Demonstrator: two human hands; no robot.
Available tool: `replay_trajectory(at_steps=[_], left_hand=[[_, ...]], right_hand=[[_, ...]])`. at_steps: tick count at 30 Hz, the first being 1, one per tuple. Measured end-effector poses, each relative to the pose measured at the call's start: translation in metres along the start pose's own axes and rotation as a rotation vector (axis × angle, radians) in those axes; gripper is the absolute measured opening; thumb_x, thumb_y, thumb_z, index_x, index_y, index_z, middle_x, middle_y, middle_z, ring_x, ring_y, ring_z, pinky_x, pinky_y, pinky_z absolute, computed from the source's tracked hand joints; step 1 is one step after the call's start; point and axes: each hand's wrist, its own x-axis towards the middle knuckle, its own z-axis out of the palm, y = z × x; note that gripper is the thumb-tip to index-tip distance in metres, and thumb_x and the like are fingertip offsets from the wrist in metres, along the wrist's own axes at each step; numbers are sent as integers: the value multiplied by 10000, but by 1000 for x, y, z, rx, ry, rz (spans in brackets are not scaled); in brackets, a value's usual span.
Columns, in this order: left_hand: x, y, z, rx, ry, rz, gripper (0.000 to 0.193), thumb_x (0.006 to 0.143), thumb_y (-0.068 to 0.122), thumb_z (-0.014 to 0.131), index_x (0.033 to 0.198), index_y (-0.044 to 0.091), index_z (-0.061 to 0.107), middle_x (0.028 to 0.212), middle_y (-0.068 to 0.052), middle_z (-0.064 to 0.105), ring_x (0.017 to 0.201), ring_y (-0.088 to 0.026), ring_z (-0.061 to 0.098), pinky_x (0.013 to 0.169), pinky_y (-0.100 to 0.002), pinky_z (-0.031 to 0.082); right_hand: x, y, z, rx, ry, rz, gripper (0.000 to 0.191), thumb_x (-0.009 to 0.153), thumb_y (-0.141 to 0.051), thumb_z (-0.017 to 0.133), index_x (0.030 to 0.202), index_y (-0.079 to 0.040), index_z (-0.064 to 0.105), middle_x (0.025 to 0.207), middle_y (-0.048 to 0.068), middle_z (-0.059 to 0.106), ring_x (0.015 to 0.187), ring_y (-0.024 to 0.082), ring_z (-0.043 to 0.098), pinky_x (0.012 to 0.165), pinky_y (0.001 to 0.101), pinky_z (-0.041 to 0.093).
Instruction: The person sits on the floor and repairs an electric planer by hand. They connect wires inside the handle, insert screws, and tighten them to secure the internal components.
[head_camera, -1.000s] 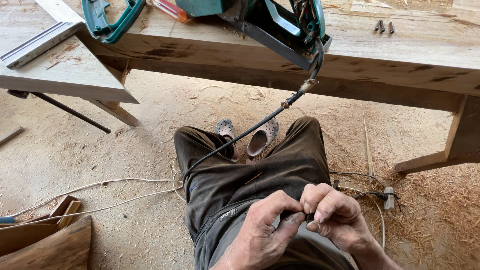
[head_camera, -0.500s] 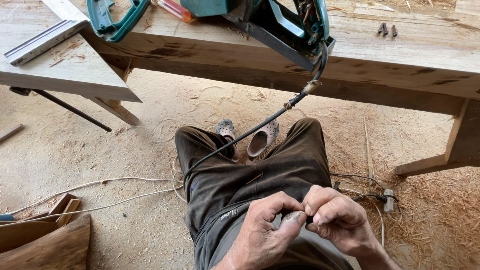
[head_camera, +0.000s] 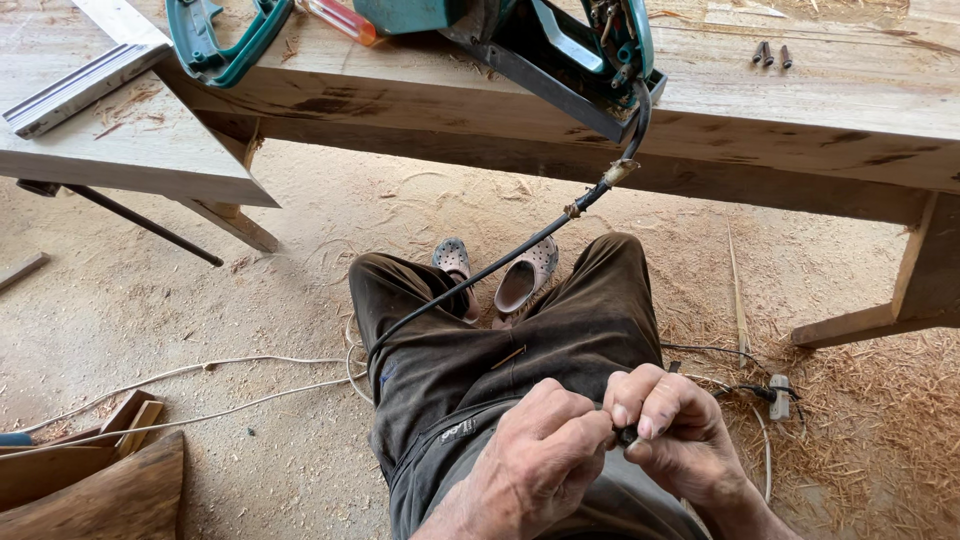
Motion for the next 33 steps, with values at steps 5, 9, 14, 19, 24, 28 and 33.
replay_trajectory(at_steps=[5, 9, 14, 19, 24, 28, 33], left_hand=[[-6, 2, 9, -367, 107, -473, 93, 950, 50, 749, 1028, 27, 705, 868, -55, 677, 779, -145, 637, 700, -253, 510], [-9, 3, 11, -583, 104, -692, 92, 945, 86, 725, 996, 11, 710, 860, -35, 698, 810, -60, 605, 735, -220, 508], [-8, 2, 9, -479, 81, -652, 84, 916, 54, 748, 991, 21, 729, 842, -43, 705, 760, -94, 617, 687, -243, 494], [-2, -1, 5, -230, 112, -204, 174, 924, -9, 765, 1058, 49, 671, 947, -66, 700, 851, -193, 692, 748, -301, 565], [0, 0, 4, -117, 118, -31, 222, 898, -48, 750, 1075, 41, 650, 955, -87, 683, 840, -253, 661, 741, -345, 550], [-4, 4, 6, -242, 115, -257, 165, 931, -5, 761, 1070, 37, 682, 949, -80, 706, 838, -200, 700, 729, -307, 562], [-8, 6, 9, -366, 102, -544, 99, 913, 14, 754, 1010, 21, 735, 879, -75, 748, 794, -153, 721, 708, -281, 558]], right_hand=[[1, -2, -5, -101, -58, -51, 185, 929, -16, 814, 1006, -92, 664, 1066, 86, 628, 1034, 242, 587, 902, 380, 498], [3, -3, -8, -230, -106, -80, 201, 924, 1, 803, 1014, -105, 657, 1069, 85, 645, 1007, 233, 611, 864, 369, 525], [4, -4, -7, -299, -115, -102, 204, 920, -4, 797, 1017, -107, 650, 1073, 81, 647, 1001, 227, 619, 850, 356, 537], [2, -6, -5, -254, -97, -97, 196, 924, 8, 793, 1021, -88, 652, 1080, 104, 643, 1013, 237, 600, 875, 373, 522], [2, -8, -1, -268, -98, -134, 187, 928, -3, 793, 1022, -87, 655, 1077, 97, 645, 1005, 232, 604, 885, 379, 529], [4, -14, 1, -408, -127, -173, 190, 923, -34, 793, 1020, -102, 645, 1072, 86, 663, 986, 230, 643, 828, 352, 565], [12, -20, 4, -474, -152, -192, 246, 914, 5, 801, 1052, -102, 627, 1059, 80, 685, 972, 234, 671, 830, 360, 583]])
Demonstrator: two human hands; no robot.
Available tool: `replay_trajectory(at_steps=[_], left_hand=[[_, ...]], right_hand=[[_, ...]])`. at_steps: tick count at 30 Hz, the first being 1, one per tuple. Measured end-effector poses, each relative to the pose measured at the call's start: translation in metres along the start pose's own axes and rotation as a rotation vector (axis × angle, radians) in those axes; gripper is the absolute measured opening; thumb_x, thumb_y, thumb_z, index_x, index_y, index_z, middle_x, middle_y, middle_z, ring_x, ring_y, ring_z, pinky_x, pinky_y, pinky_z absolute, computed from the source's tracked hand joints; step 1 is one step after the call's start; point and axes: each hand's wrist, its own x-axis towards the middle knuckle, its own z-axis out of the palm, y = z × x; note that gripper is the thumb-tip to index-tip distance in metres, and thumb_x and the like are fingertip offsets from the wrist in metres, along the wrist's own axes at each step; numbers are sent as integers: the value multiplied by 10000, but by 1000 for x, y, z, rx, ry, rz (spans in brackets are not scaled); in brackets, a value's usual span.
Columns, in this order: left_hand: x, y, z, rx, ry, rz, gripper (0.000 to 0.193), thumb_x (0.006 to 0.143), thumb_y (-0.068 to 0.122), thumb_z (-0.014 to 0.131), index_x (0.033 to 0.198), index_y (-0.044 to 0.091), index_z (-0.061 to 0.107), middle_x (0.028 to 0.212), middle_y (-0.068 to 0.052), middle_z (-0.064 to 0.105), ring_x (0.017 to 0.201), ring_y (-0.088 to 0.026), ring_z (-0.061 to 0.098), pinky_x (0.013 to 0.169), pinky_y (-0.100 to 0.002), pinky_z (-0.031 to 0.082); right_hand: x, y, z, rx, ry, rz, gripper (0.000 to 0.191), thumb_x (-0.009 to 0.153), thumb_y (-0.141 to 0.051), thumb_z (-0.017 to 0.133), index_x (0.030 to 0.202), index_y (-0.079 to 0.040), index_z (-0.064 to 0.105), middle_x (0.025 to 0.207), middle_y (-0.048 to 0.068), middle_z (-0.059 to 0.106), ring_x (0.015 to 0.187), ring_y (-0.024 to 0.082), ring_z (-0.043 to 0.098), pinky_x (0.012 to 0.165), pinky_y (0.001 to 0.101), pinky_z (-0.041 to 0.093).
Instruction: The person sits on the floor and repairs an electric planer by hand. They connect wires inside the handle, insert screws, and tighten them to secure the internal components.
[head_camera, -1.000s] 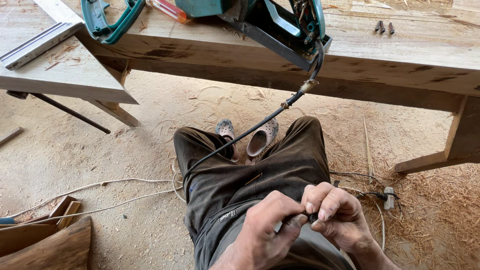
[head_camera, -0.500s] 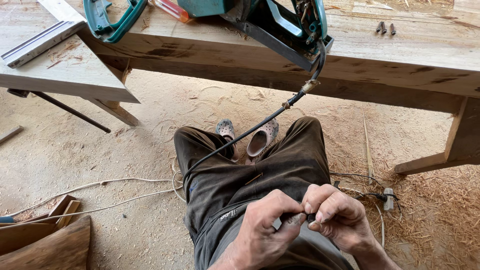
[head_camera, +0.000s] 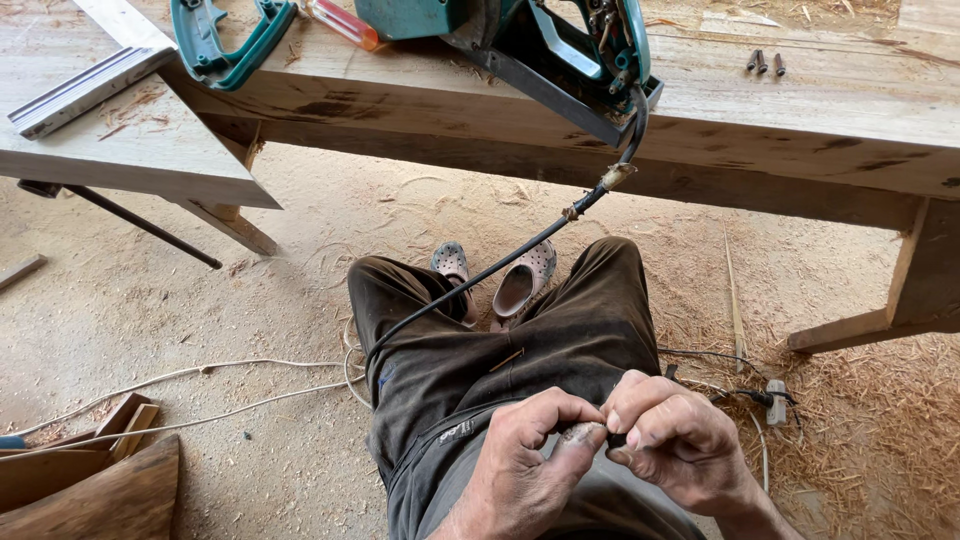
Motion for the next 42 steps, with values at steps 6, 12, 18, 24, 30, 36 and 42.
replay_trajectory(at_steps=[6, 12, 18, 24, 30, 36, 42], left_hand=[[0, -3, 2, 29, 12, 201, 160, 909, -10, 766, 1044, 49, 703, 926, -80, 722, 842, -184, 734, 742, -292, 571], [-1, -5, 3, 102, 47, 342, 224, 914, -13, 780, 1102, 69, 691, 928, -64, 713, 819, -193, 716, 722, -306, 580], [0, -7, 3, 144, 31, 431, 212, 911, -23, 784, 1058, 59, 656, 973, -72, 719, 831, -216, 689, 737, -322, 568], [0, -8, 4, 152, 39, 472, 221, 893, -40, 776, 1060, 53, 666, 978, -74, 718, 842, -235, 692, 746, -336, 571], [-1, -6, 2, 226, 20, 475, 224, 888, -25, 765, 1078, 54, 675, 981, -81, 700, 872, -258, 701, 762, -354, 575], [-1, -1, 0, 254, 13, 542, 248, 912, -37, 759, 1127, 31, 656, 994, -102, 682, 881, -265, 683, 778, -362, 572], [-1, 5, -1, 357, 8, 576, 301, 849, -50, 779, 1106, 22, 639, 984, -112, 662, 860, -266, 652, 777, -367, 547]], right_hand=[[-1, -4, 4, -26, 47, -26, 279, 899, 29, 797, 1079, -98, 625, 1075, 91, 694, 982, 238, 669, 852, 378, 578], [-7, -2, 10, -30, 103, -47, 295, 890, 20, 804, 1102, -79, 624, 1081, 110, 687, 998, 233, 685, 885, 396, 599], [-10, -3, 9, -42, 117, -52, 264, 893, 8, 812, 1078, -67, 639, 1093, 124, 695, 999, 234, 696, 881, 388, 605], [-8, -4, 5, -30, 97, -56, 231, 897, 6, 802, 1076, -58, 669, 1103, 127, 702, 992, 225, 704, 864, 372, 610], [-7, -6, 4, 21, 111, -14, 221, 890, 20, 810, 1069, -61, 711, 1111, 127, 698, 981, 225, 691, 846, 359, 597], [-8, -2, 4, 114, 114, -19, 223, 901, 26, 795, 1098, -52, 724, 1116, 123, 721, 984, 244, 694, 845, 389, 587], [-10, 0, 6, 167, 140, 12, 218, 904, 42, 791, 1095, -44, 726, 1121, 142, 728, 991, 262, 691, 848, 412, 579]])
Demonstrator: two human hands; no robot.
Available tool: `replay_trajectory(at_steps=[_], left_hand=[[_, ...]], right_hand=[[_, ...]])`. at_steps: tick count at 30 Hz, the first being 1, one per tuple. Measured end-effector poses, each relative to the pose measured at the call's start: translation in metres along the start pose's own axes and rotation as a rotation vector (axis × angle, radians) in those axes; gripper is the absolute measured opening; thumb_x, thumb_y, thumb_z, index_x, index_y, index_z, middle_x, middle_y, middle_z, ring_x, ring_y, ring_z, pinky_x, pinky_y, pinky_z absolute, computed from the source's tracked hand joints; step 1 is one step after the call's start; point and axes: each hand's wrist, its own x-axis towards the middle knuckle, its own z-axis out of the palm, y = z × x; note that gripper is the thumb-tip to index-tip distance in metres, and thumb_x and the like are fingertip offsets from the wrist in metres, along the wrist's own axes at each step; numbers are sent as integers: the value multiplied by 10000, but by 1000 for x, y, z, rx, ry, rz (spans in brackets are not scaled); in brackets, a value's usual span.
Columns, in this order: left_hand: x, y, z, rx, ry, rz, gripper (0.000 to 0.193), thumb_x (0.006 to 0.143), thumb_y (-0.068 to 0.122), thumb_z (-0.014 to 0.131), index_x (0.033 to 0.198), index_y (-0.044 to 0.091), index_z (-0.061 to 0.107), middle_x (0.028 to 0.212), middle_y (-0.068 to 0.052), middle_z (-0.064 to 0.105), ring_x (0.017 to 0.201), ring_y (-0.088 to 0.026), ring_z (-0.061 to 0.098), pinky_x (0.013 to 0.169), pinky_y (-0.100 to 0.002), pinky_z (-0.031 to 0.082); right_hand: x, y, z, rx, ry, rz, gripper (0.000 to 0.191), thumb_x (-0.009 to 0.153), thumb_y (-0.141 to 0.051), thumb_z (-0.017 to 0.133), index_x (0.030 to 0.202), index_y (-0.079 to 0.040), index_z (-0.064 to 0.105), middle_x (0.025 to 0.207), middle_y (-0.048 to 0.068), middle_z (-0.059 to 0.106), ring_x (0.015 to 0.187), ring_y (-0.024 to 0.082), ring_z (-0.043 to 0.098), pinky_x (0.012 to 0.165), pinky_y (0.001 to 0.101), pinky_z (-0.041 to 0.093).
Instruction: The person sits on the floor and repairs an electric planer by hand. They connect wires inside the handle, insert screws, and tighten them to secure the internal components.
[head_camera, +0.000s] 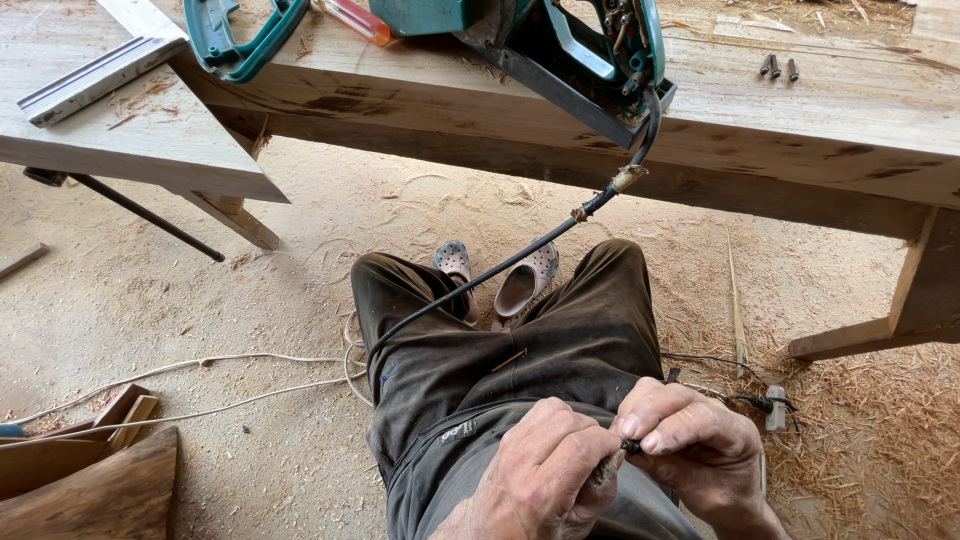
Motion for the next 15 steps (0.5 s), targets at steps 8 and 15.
replay_trajectory(at_steps=[8, 15], left_hand=[[3, 4, -6, 76, -34, 50, 323, 832, -58, 774, 1109, 10, 622, 976, -112, 648, 862, -264, 634, 797, -373, 527], [3, 7, -10, 141, -71, 74, 349, 810, -45, 767, 1118, 2, 612, 988, -118, 648, 872, -258, 628, 801, -378, 525]], right_hand=[[-4, 4, -2, 31, 15, 32, 188, 910, 42, 778, 1078, -29, 733, 1120, 153, 742, 991, 265, 687, 841, 402, 572], [-8, 4, -4, -47, 26, 65, 227, 881, 78, 787, 1073, -22, 721, 1112, 157, 734, 1016, 254, 678, 861, 380, 572]])
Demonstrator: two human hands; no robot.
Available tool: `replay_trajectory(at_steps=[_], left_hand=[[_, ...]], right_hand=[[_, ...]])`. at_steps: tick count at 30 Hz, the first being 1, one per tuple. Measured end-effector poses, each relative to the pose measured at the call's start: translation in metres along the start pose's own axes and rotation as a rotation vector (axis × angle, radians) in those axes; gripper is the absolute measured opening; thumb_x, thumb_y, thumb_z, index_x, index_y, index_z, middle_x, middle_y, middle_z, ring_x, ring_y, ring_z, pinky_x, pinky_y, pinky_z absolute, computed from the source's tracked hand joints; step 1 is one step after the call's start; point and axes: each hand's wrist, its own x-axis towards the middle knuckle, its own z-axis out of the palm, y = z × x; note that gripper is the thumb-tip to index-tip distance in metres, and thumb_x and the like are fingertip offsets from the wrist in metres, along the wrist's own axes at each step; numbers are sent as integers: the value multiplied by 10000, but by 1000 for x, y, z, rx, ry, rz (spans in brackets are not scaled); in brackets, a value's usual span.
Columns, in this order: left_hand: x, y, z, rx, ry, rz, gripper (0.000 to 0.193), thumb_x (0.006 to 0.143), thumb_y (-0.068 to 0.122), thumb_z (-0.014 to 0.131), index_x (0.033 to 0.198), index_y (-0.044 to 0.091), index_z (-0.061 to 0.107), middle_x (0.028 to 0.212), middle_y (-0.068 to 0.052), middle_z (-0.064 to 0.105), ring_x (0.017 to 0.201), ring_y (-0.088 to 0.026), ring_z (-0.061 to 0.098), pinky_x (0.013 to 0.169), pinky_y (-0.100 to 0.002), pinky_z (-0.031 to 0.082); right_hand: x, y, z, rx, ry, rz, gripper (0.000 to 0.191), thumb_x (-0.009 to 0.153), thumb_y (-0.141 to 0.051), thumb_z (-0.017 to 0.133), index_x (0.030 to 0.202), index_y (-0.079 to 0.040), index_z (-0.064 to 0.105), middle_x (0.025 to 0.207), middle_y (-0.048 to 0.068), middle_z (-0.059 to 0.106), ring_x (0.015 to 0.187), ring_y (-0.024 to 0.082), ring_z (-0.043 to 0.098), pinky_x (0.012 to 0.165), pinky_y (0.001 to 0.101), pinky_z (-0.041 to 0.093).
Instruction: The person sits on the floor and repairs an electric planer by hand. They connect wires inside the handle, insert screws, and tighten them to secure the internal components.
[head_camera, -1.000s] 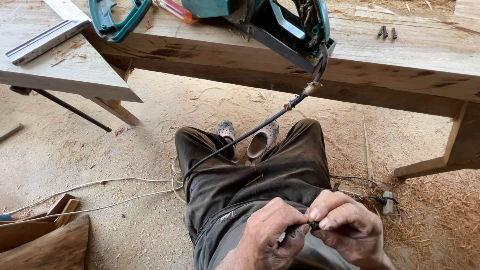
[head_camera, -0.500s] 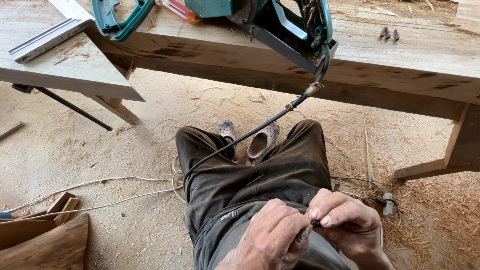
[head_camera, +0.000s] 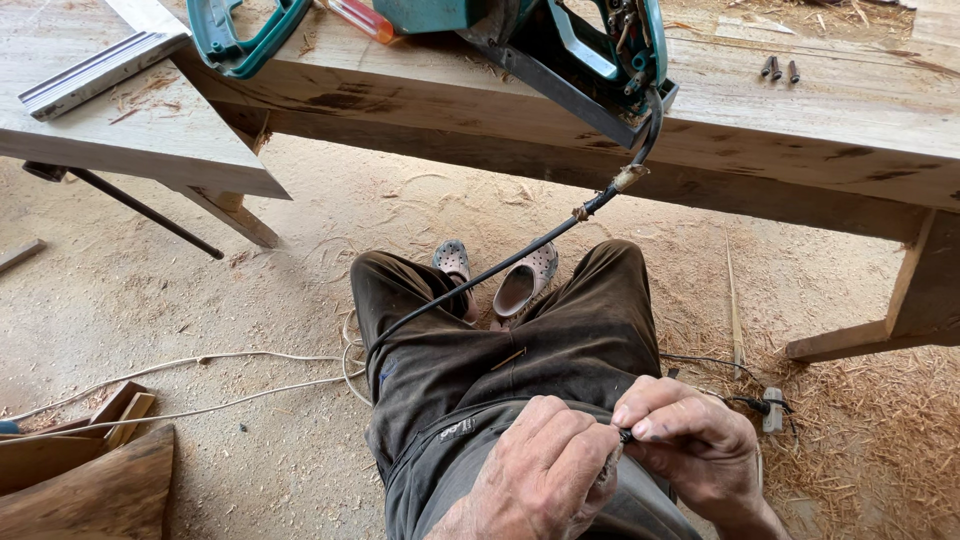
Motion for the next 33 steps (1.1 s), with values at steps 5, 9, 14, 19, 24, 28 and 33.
replay_trajectory(at_steps=[5, 9, 14, 19, 24, 28, 33], left_hand=[[1, 0, -1, 42, -16, -15, 329, 817, -28, 775, 1099, 17, 611, 966, -106, 643, 854, -257, 610, 788, -381, 508], [2, 0, -1, 55, -23, -25, 338, 811, -22, 763, 1109, 11, 608, 966, -107, 626, 859, -261, 600, 792, -385, 508], [2, -1, -3, 61, -39, -21, 338, 804, -7, 759, 1105, 13, 607, 962, -99, 612, 854, -256, 585, 782, -390, 494], [3, -2, -3, 67, -45, 2, 353, 819, -5, 761, 1135, 2, 603, 992, -111, 616, 866, -253, 587, 794, -388, 500], [4, -3, -2, 89, -21, -5, 344, 837, -25, 758, 1146, 1, 608, 979, -105, 615, 866, -253, 595, 800, -386, 509], [3, -2, 0, 77, -36, -61, 297, 878, 3, 764, 1130, 7, 607, 970, -103, 608, 862, -253, 594, 804, -385, 512], [3, -3, 4, 82, -16, -85, 264, 878, 9, 762, 1083, 20, 597, 948, -104, 603, 848, -265, 592, 790, -392, 503]], right_hand=[[1, -1, 0, -46, -2, 1, 257, 863, 79, 788, 1084, -25, 707, 1113, 166, 728, 1030, 252, 684, 876, 373, 576], [1, -2, -1, -45, -4, 4, 244, 877, 78, 783, 1088, -23, 711, 1114, 170, 722, 1045, 259, 682, 890, 378, 575], [0, -1, -3, -17, 5, 46, 247, 878, 86, 778, 1091, -16, 707, 1108, 185, 728, 1048, 262, 685, 890, 379, 579], [-4, 1, -5, 17, 10, 90, 237, 893, 94, 756, 1104, -4, 707, 1110, 192, 715, 1087, 278, 676, 945, 397, 571], [-5, 3, -7, 10, 1, 101, 214, 918, 84, 735, 1111, -3, 705, 1129, 197, 707, 1104, 279, 676, 948, 389, 575], [-4, 2, -6, -31, 2, 107, 205, 925, 72, 725, 1112, -8, 706, 1138, 199, 719, 1095, 271, 685, 932, 373, 578], [-1, 0, -4, -174, -5, 73, 209, 935, 40, 720, 1129, -33, 698, 1156, 177, 745, 1089, 252, 706, 928, 357, 595]])
